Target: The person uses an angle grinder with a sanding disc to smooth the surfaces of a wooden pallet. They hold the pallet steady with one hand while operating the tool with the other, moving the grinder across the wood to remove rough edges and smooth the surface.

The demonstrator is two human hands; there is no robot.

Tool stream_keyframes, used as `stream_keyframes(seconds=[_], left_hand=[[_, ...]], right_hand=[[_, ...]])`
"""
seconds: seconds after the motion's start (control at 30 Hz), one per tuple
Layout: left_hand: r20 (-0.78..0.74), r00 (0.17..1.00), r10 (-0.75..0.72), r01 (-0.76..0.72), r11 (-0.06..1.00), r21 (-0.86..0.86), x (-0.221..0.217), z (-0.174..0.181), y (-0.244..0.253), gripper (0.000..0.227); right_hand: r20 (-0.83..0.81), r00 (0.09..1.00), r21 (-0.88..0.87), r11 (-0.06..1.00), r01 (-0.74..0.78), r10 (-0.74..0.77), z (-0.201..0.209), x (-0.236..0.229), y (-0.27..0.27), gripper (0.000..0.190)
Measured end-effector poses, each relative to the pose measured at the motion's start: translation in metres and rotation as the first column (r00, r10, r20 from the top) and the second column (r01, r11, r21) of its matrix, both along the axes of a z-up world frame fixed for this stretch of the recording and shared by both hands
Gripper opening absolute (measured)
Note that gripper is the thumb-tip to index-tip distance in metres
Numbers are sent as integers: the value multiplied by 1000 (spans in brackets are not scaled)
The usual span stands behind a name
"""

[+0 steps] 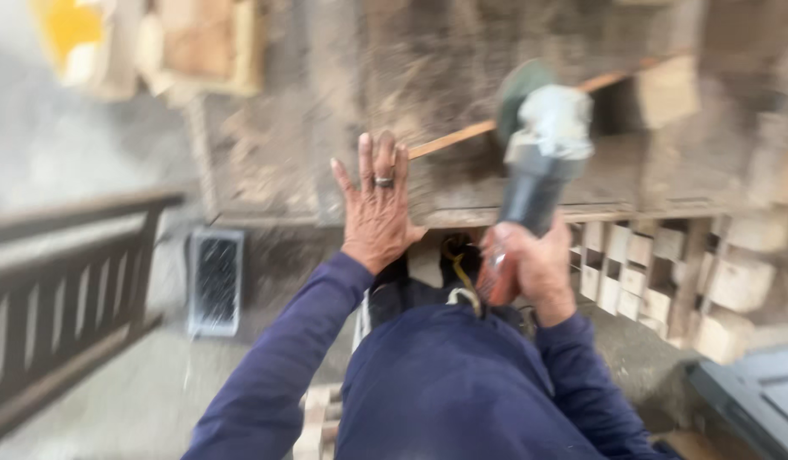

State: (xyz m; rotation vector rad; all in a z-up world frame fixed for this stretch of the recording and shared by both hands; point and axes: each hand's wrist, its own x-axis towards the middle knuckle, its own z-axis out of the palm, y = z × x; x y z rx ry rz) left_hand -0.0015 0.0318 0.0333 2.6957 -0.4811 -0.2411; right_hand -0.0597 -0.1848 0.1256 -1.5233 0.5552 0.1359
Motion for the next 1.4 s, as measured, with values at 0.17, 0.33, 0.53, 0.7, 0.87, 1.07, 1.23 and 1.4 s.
stream_keyframes(seconds=[0.17,0.33,0.53,0.7,0.87,1.07,1.23,1.4], left_hand=[[14,994,-108,109,993,-40,61,-3,-76,96],[-65,989,-129,131,991,24,108,-32,-120,22],[-79,996,-41,55,981,185,138,-45,-119,22],[126,992,19,-28,997,72,182,-51,-128,17],[-32,998,62,-61,997,47,162,-52,-130,17],[27,993,113,-110,990,-86,113,-54,-129,14],[8,996,93,-90,977,-195,109,-66,-128,18],[222,890,399,-160,728,-667,67,-28,-110,60]], right_hand=[[65,996,103,993,51,-58,-3,-14,-32,47],[34,995,102,991,90,-94,-2,-7,-91,50],[25,995,100,991,89,-92,-1,13,-153,52],[-15,994,28,993,111,-111,-6,23,-181,53],[22,994,5,994,109,-109,-7,13,-189,55],[56,996,-20,997,69,-67,-4,2,-171,50],[18,1000,-41,999,6,-5,8,-17,-151,50],[-38,990,-70,988,-135,133,-2,-18,-134,46]])
